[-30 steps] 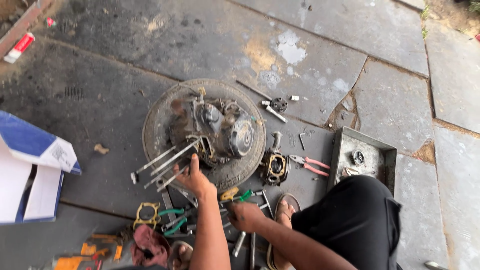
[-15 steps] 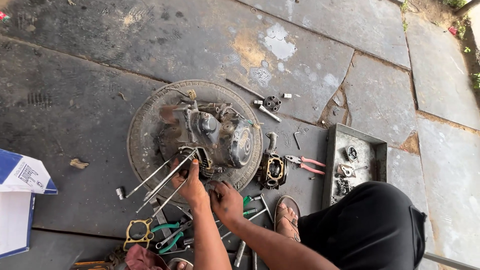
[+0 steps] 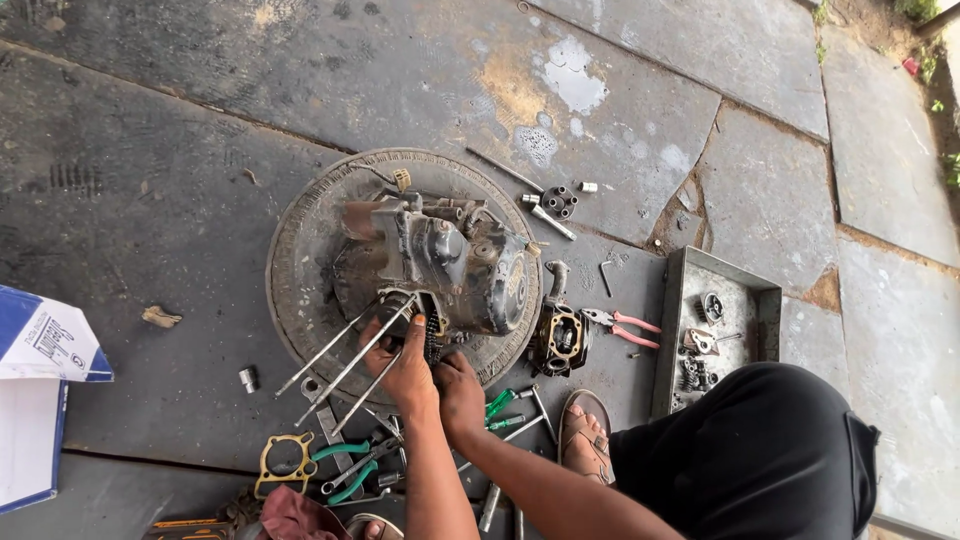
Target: The person sits beside a scooter engine mounted on a tire, wipes a metal part with a rag, then works on the engine cylinder head, using a screwdriver and a long rod tool on the part before setting it down and handling the engine assembly and other tools on the ground.
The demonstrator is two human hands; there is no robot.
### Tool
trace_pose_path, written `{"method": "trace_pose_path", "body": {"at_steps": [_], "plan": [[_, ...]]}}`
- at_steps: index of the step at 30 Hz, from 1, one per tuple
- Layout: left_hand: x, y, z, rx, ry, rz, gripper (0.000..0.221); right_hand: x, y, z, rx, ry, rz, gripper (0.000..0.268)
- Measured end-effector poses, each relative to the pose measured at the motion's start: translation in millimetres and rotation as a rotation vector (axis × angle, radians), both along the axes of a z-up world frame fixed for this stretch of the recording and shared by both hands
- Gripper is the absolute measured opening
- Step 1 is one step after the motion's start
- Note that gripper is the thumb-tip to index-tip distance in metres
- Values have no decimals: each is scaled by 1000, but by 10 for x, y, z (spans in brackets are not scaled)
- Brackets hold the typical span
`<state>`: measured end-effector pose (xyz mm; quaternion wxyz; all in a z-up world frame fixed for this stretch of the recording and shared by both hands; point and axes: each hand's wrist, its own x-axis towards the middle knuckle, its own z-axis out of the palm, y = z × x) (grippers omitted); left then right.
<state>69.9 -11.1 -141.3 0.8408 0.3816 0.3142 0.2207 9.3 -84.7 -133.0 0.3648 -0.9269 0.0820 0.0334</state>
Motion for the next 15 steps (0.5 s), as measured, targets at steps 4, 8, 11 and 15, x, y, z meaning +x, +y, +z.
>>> {"method": "trace_pose_path", "body": {"at_steps": [4,8,11,15], "plan": [[79,35,-65,8,-11,7,55,-156,-164,672,33,-138,202,19],[107,-27,-131,3,-6,65,54,-347,-113,1246,303,-17,341,11],[93,1,-135,11,49,76,56,-306,325,1980,925,257,361,13],[65,-20,-91,18,118,74,58,-288,327,1514,892,182,102,10]]}}
